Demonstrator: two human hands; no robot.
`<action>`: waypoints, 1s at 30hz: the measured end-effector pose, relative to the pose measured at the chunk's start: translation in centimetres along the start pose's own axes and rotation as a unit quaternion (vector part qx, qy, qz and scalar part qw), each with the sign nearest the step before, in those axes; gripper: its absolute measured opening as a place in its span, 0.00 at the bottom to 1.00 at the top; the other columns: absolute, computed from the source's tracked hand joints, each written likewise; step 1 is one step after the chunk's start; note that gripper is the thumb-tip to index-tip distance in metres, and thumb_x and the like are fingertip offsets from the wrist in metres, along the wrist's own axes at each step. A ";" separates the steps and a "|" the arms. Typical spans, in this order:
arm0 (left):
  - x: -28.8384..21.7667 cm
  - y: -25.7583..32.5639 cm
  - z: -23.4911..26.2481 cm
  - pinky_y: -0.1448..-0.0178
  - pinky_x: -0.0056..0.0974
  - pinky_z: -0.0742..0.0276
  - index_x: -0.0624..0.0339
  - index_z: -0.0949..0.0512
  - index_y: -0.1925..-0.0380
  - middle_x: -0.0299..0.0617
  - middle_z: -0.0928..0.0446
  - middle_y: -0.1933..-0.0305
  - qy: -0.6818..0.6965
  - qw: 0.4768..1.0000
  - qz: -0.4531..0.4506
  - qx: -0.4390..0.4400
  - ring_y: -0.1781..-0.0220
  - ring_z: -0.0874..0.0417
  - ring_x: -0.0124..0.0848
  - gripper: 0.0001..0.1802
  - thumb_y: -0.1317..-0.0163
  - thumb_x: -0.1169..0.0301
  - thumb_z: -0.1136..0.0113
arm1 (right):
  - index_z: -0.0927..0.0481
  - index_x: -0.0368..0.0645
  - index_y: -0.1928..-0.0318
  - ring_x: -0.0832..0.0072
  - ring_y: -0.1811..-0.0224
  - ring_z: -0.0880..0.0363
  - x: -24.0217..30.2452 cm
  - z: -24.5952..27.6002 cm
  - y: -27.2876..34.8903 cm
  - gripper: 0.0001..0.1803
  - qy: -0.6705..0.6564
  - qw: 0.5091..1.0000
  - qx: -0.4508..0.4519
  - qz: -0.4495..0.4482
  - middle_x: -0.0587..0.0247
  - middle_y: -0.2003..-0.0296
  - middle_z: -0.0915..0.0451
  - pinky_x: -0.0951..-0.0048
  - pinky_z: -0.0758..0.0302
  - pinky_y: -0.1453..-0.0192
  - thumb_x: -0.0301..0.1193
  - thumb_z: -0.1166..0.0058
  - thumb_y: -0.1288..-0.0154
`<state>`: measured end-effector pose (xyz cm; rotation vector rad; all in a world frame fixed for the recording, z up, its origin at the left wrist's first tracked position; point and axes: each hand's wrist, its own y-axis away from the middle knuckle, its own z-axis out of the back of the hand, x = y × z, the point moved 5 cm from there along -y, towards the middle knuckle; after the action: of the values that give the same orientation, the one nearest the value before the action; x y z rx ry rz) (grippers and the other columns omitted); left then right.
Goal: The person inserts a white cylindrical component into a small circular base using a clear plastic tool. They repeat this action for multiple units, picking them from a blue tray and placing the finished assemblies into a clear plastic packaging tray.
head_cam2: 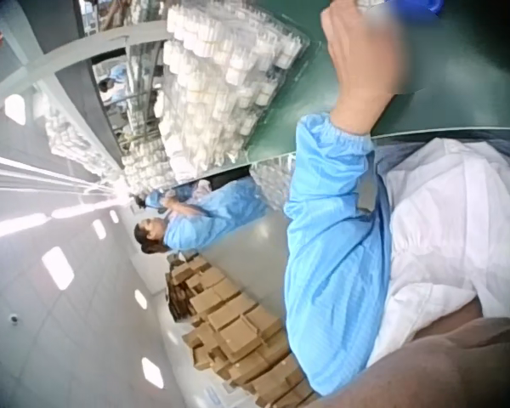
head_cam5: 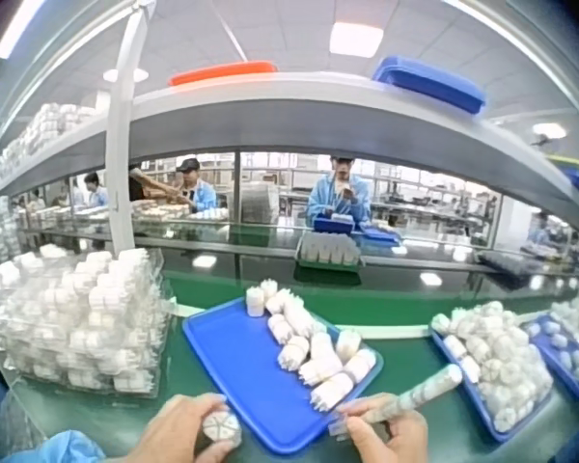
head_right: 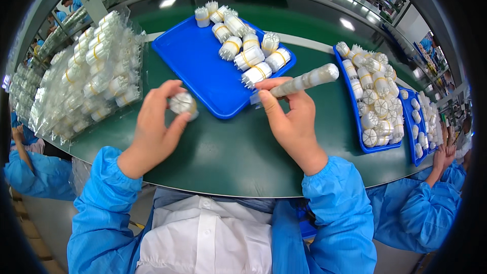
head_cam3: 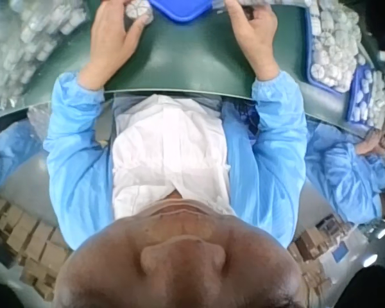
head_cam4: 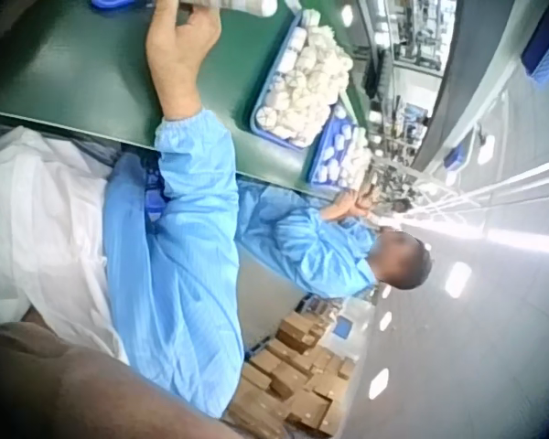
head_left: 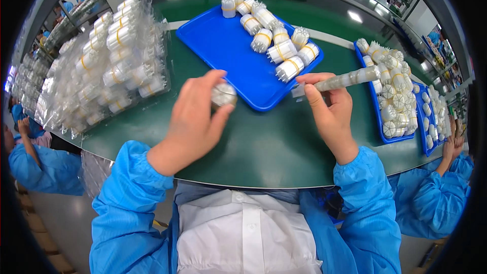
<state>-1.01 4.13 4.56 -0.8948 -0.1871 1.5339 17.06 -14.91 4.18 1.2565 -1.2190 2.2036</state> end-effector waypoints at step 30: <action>-4.7 -6.0 -2.3 0.49 0.44 0.21 0.60 0.23 0.47 0.45 0.17 0.56 0.053 0.997 -0.062 -0.013 0.53 0.17 0.44 0.29 0.49 0.70 0.23 | 0.16 0.37 0.54 0.71 0.56 0.15 -0.5 1.4 0.0 0.07 0.064 0.998 -0.019 -0.001 0.57 0.59 0.14 0.70 0.21 0.49 0.25 0.38 0.30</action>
<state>4.67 0.28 8.59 -0.9642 -0.1831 1.3689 18.10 -15.95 4.11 1.0831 -1.2024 2.2126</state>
